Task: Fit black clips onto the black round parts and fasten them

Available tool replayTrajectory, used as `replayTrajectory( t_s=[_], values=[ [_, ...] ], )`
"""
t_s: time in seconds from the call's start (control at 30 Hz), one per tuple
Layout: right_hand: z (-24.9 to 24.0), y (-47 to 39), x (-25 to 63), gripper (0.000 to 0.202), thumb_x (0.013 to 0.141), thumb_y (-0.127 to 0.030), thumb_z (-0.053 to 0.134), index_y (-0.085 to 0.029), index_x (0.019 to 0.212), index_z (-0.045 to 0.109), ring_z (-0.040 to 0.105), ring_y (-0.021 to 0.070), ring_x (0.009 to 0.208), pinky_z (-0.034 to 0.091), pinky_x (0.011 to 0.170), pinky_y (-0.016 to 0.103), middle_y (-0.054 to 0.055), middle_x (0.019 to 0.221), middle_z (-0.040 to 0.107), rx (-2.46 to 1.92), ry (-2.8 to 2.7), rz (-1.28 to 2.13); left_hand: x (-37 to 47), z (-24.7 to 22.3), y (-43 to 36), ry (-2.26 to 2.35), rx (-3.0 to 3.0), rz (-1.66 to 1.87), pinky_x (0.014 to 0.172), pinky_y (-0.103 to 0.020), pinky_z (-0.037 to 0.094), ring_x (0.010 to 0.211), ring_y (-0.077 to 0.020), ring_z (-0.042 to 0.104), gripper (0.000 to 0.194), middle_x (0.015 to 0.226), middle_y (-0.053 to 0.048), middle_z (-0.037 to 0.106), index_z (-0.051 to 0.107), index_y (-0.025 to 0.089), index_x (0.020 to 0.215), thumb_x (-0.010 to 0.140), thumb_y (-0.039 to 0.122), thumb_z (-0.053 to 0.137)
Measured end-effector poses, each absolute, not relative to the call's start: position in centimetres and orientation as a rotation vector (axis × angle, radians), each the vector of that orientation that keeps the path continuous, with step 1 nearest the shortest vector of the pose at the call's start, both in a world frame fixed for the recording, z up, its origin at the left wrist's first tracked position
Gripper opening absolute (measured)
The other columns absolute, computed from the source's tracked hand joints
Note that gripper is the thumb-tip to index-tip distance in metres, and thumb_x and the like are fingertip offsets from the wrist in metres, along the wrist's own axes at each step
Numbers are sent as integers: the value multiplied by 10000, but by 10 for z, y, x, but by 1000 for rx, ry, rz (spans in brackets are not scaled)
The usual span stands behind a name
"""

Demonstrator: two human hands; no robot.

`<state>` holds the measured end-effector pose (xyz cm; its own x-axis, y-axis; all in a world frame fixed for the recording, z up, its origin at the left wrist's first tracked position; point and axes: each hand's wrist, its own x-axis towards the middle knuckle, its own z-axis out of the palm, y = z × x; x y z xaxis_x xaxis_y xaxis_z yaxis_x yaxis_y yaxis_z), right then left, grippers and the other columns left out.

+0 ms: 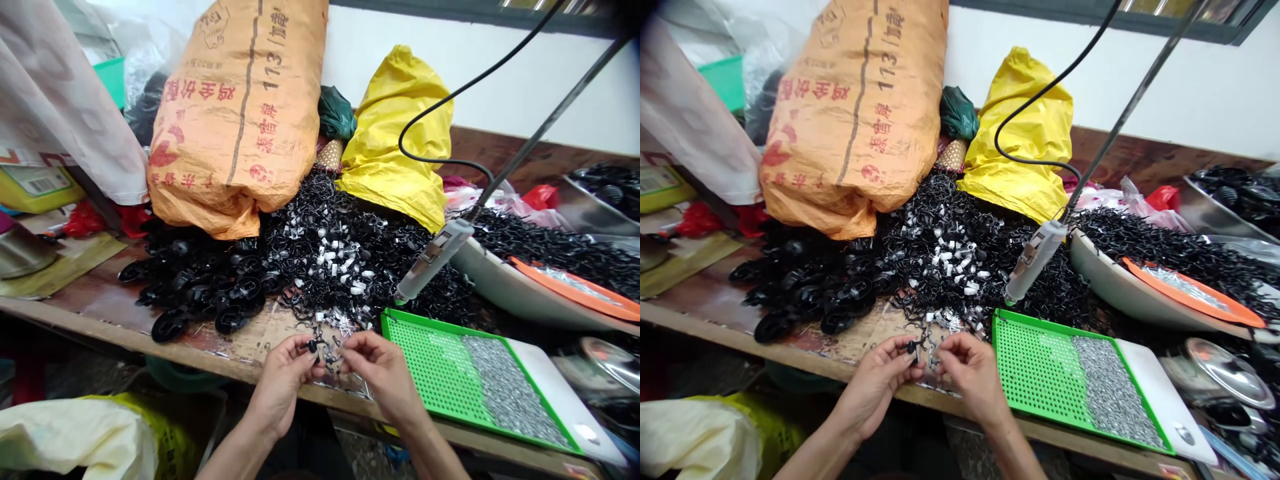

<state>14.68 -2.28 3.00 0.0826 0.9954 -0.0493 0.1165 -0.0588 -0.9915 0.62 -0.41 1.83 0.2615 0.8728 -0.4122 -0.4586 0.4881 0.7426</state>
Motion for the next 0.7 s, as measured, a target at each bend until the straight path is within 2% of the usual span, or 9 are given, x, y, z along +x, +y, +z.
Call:
replayTrajectory(
  t_s=[0.07,0.17,0.33,0.5,0.7],
  values=[
    [27,-32,128,107,699,-246,551,-165,633,532,522,114,578,437,564,247,-1,613,546,-1259,-1281,1120,15,22,1,853,471,1011,579,-216,425,555,-89,549,246,649,10,596,551,157,801,574,148,644],
    [19,-41,112,130,716,-189,531,-170,587,530,495,127,681,417,619,248,11,679,521,-1232,-1474,908,24,26,5,826,388,1055,607,-218,435,613,-108,573,255,645,13,594,544,164,789,560,127,650],
    [18,-44,118,163,769,-115,417,-169,638,498,465,117,635,403,564,230,20,669,467,-1235,-1749,606,23,24,2,824,529,1089,599,-218,437,614,-111,576,223,677,-1,608,562,163,814,603,142,630],
    [27,-39,132,164,794,-106,358,-169,715,488,459,132,644,414,572,253,42,701,448,-1349,-1766,318,20,21,-3,919,703,1057,586,-229,438,596,-109,544,215,754,-18,609,608,156,809,595,147,633],
    [17,-38,137,154,790,-107,364,-157,732,498,472,143,649,421,588,273,55,704,454,-1450,-1863,189,18,17,-8,908,859,1015,641,-248,430,697,-144,519,189,753,-35,583,635,156,805,624,127,589]
  ],
)
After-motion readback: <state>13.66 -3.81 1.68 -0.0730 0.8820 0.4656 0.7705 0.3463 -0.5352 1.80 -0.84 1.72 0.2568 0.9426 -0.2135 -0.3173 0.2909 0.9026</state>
